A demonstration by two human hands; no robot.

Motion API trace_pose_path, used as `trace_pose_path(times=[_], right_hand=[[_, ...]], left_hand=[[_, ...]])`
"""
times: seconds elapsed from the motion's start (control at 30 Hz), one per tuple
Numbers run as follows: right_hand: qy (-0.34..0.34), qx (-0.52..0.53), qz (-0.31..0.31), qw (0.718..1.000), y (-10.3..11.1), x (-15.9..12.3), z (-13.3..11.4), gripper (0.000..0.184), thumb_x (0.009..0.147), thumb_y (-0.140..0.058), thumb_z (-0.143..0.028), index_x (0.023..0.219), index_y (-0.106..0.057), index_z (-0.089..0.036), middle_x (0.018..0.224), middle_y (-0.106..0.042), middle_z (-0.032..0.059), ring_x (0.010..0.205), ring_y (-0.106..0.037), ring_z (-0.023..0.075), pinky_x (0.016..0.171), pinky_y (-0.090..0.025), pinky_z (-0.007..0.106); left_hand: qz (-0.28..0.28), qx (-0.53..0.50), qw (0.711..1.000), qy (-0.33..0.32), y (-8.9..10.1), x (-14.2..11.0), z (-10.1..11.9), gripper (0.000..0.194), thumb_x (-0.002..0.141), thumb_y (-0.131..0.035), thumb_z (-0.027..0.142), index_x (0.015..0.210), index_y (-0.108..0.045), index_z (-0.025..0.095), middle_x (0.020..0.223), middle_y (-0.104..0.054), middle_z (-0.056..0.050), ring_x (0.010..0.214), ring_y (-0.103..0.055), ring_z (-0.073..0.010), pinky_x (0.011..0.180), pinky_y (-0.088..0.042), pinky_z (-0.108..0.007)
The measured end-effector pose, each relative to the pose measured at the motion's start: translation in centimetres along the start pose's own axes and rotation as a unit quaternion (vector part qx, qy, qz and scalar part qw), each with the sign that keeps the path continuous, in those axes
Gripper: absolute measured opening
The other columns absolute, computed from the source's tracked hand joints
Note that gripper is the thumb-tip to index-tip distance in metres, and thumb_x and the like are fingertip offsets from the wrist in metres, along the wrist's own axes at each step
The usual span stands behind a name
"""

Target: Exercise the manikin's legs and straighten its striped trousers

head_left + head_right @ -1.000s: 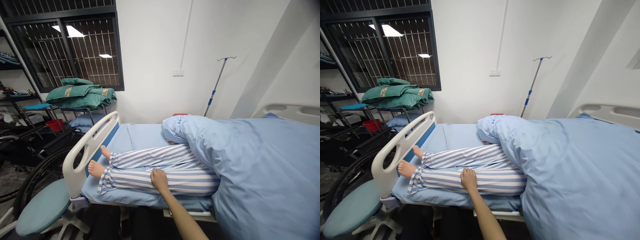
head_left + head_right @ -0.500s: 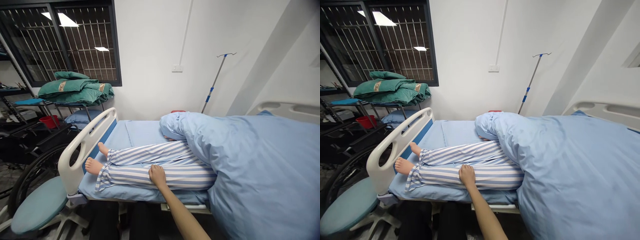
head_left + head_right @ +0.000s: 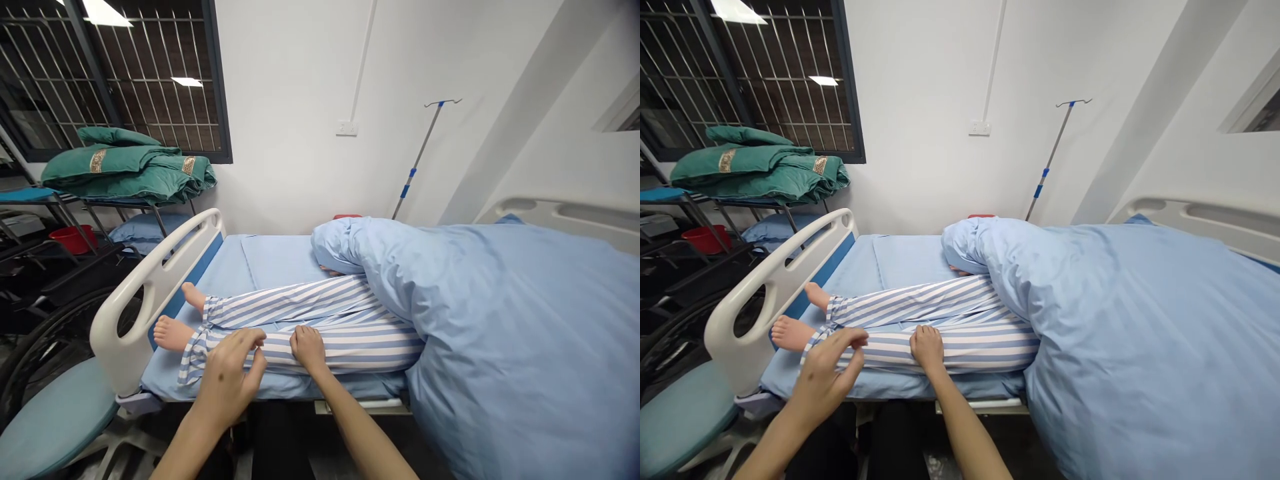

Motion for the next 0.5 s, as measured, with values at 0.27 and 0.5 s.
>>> trace_pose_path(times=[0.27,0.5], right_hand=[[0.004,0.008,0.012,1.0,-0.3,0.0,0.2,0.013,0.083,-0.045,-0.02,0.078,-0.057,-0.017,0.076,-0.06,0.0048,0.077,-0.051,0.0169,0.073,-0.026,0.029],[0.002,0.011,0.006,1.0,-0.3,0.0,0.3,0.012,0.082,-0.046,-0.02,0.076,-0.056,-0.017,0.074,-0.059,0.0039,0.074,-0.05,0.0169,0.072,-0.026,0.029]], left_hand=[[-0.092,0.071,0.987,0.114,-14.3,-2.9,-13.9,0.028,0.08,-0.045,0.026,0.103,-0.057,0.017,0.104,-0.063,-0.01,0.102,-0.056,-0.0237,0.089,-0.047,-0.04],[-0.006,0.196,0.98,0.014,-16.0,-3.7,-20.0,0.026,0.084,-0.042,0.024,0.099,-0.06,0.015,0.1,-0.064,-0.012,0.094,-0.057,-0.0227,0.082,-0.047,-0.038]])
Point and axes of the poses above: each hand's wrist, its own x-axis towards the middle knuckle, its own y-axis out of the back of the hand, z = x × y, the point moved 7 cm from there along x, towards the middle knuckle
